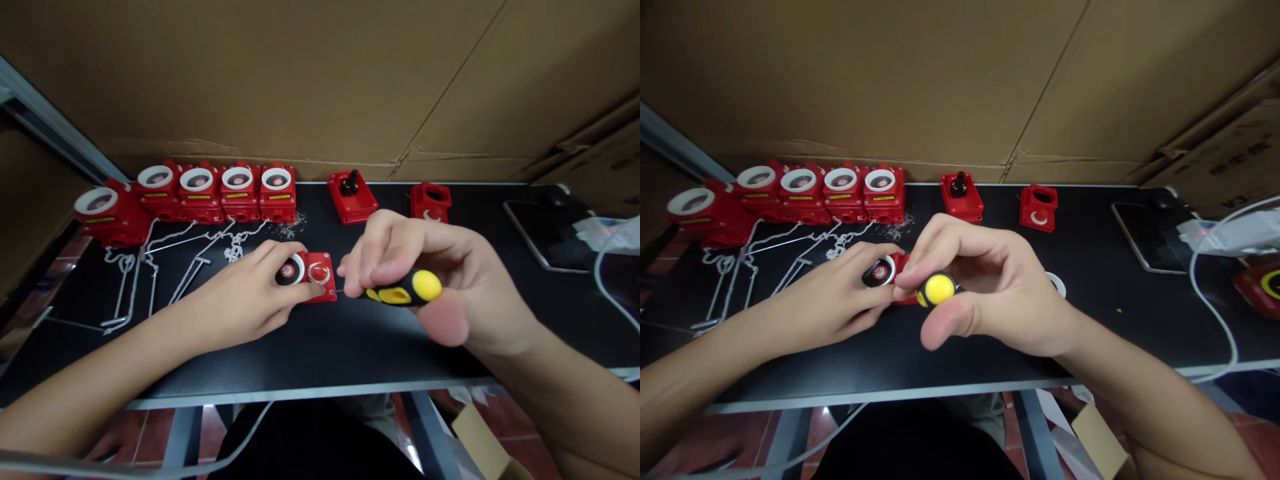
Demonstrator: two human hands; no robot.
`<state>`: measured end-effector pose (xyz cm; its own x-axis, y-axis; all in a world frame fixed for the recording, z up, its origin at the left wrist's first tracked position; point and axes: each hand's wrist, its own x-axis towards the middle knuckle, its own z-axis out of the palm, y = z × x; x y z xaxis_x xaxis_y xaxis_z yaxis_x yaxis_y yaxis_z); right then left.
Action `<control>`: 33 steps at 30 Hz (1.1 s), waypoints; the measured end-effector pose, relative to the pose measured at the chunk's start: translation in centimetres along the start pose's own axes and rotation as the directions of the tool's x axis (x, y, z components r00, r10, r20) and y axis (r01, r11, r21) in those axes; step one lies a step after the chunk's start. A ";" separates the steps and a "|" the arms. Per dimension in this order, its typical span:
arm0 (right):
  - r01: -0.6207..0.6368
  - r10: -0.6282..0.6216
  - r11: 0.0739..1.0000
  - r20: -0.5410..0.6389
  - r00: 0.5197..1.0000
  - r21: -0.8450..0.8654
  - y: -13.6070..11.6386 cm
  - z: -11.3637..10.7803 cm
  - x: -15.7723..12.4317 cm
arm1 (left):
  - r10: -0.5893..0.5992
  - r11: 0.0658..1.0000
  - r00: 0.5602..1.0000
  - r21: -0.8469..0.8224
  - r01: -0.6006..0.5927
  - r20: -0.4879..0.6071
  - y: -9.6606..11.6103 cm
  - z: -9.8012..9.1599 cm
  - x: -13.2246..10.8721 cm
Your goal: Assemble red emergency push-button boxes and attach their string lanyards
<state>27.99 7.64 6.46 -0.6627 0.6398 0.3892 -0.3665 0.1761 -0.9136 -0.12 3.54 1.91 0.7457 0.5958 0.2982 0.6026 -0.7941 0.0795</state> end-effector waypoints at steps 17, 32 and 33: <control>0.274 -0.291 0.956 -0.411 0.864 -0.101 -1.6 -3.6 2.6 | -0.433 0.900 0.899 -0.011 0.435 0.066 -0.4 -0.1 -0.6; 0.091 -0.536 0.526 -0.245 0.808 -0.846 0.1 -9.9 -1.5 | -0.347 0.721 0.836 -0.450 0.528 0.425 -4.2 -2.6 -2.0; 0.056 -0.531 0.457 -0.221 0.818 -0.888 0.0 -10.2 -1.6 | -0.338 0.708 0.840 -0.474 0.523 0.424 -4.4 -2.3 -2.1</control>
<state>35.72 14.25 4.60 -0.2027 0.5953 0.7775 0.3749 0.7806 -0.5000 -5.01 5.44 3.12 0.5438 0.8198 -0.1793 0.6822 -0.3074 0.6634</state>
